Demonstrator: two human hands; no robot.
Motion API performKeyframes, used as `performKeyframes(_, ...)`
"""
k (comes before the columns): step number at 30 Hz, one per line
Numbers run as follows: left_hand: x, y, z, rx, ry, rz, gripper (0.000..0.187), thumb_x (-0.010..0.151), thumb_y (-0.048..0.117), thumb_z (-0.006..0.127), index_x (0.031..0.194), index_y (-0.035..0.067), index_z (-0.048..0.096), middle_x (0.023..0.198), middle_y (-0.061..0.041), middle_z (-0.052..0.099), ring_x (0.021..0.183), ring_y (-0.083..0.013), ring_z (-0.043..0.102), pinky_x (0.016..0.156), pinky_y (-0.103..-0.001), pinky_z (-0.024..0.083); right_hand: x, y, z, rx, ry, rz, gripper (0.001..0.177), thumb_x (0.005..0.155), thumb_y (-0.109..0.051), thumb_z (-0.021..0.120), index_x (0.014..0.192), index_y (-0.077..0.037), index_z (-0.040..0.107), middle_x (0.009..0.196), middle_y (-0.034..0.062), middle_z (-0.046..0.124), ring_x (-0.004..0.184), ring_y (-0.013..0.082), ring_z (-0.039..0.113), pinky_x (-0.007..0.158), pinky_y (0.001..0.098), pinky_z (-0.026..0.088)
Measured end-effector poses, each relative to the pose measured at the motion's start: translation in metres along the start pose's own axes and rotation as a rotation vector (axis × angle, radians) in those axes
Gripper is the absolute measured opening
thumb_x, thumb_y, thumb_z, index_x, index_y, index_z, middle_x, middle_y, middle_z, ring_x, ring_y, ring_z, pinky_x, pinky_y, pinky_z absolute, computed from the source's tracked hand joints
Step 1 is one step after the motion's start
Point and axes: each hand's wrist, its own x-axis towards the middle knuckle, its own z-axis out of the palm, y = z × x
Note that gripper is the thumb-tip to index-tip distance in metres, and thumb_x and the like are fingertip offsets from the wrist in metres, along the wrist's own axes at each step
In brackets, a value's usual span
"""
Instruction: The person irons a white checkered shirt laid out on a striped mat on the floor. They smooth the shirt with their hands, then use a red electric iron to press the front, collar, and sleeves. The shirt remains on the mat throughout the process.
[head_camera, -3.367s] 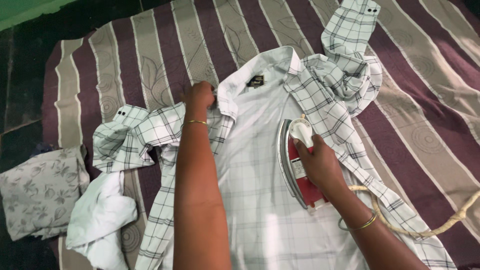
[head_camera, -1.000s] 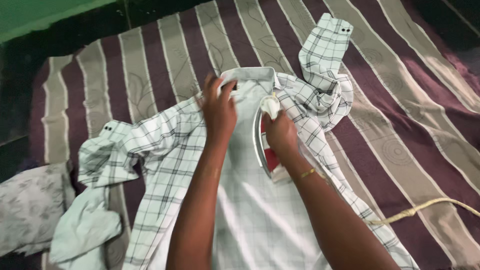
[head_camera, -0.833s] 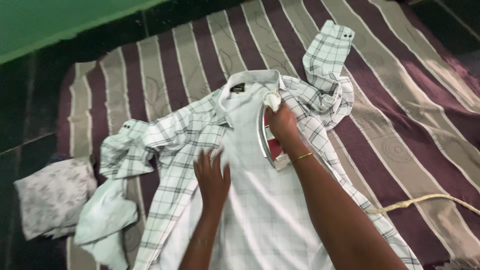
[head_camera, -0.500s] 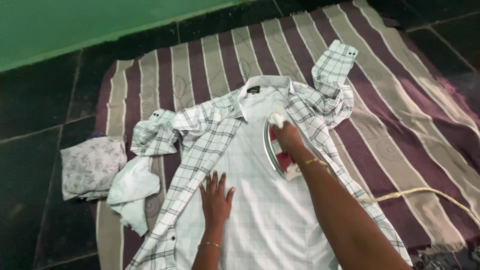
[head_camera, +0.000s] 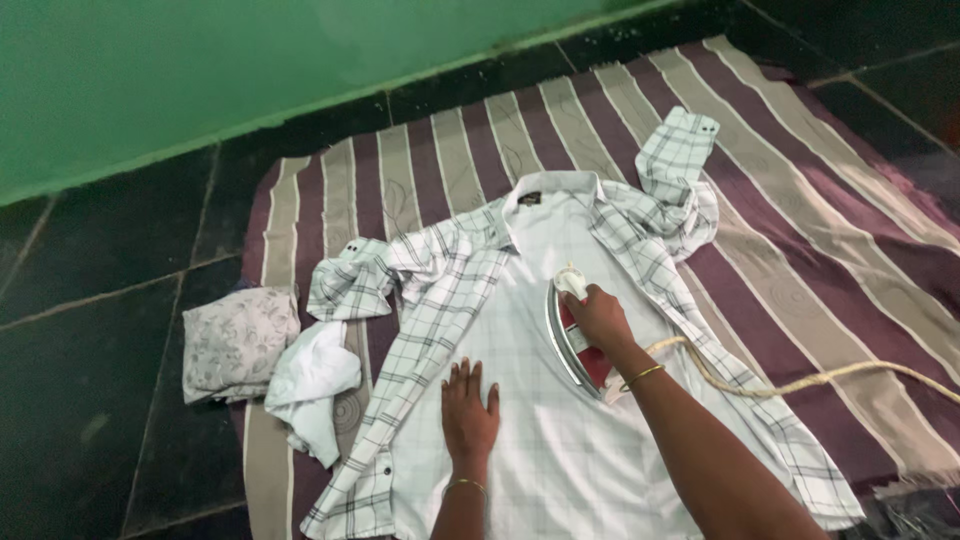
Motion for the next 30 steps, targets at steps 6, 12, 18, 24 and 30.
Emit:
performKeyframes(6,-0.001,0.001,0.002,-0.042,0.043,-0.001,0.049,0.098,0.035,0.058,0.138,0.007,0.059,0.151,-0.014,0.051,0.144,-0.0322,0.042,0.12,-0.049,0.03,0.042,-0.012,0.005,-0.025,0.043,-0.002,0.06,0.092,-0.053,0.06,0.122,-0.001,0.065,0.112,0.0274,0.072,0.105,0.0425,0.07,0.09,0.0495,0.055)
performKeyframes(12,-0.001,0.0,0.002,-0.044,0.067,0.021,0.05,0.096,0.033,0.061,0.137,0.006,0.058,0.149,-0.017,0.051,0.141,-0.0332,0.043,0.117,-0.051,0.031,0.115,-0.019,0.015,-0.066,0.074,-0.089,0.062,0.092,-0.055,0.06,0.116,0.002,0.07,0.112,0.0285,0.073,0.107,0.0432,0.07,0.093,0.0489,0.054)
performKeyframes(18,-0.001,-0.002,0.005,-0.068,0.063,0.008,0.051,0.095,0.034,0.064,0.137,0.007,0.057,0.149,-0.017,0.051,0.142,-0.034,0.042,0.117,-0.052,0.03,0.158,-0.022,0.021,-0.053,0.072,-0.091,0.064,0.092,-0.056,0.06,0.118,0.001,0.068,0.112,0.0308,0.072,0.105,0.0454,0.07,0.091,0.05,0.055)
performKeyframes(24,-0.003,-0.005,0.013,-0.066,0.098,0.027,0.051,0.094,0.034,0.065,0.137,0.007,0.058,0.149,-0.016,0.05,0.142,-0.0346,0.042,0.116,-0.053,0.029,0.177,-0.011,0.031,-0.07,0.034,-0.07,0.067,0.092,-0.059,0.059,0.116,0.002,0.07,0.113,0.0295,0.072,0.106,0.0446,0.07,0.092,0.0504,0.054)
performKeyframes(30,-0.003,-0.005,0.013,-0.056,0.095,0.022,0.05,0.095,0.035,0.063,0.137,0.008,0.057,0.148,-0.016,0.051,0.142,-0.0341,0.043,0.116,-0.052,0.031,0.16,0.004,0.041,-0.064,-0.002,-0.09,0.066,0.092,-0.057,0.062,0.12,0.003,0.067,0.114,0.0292,0.071,0.107,0.0431,0.07,0.092,0.0487,0.054)
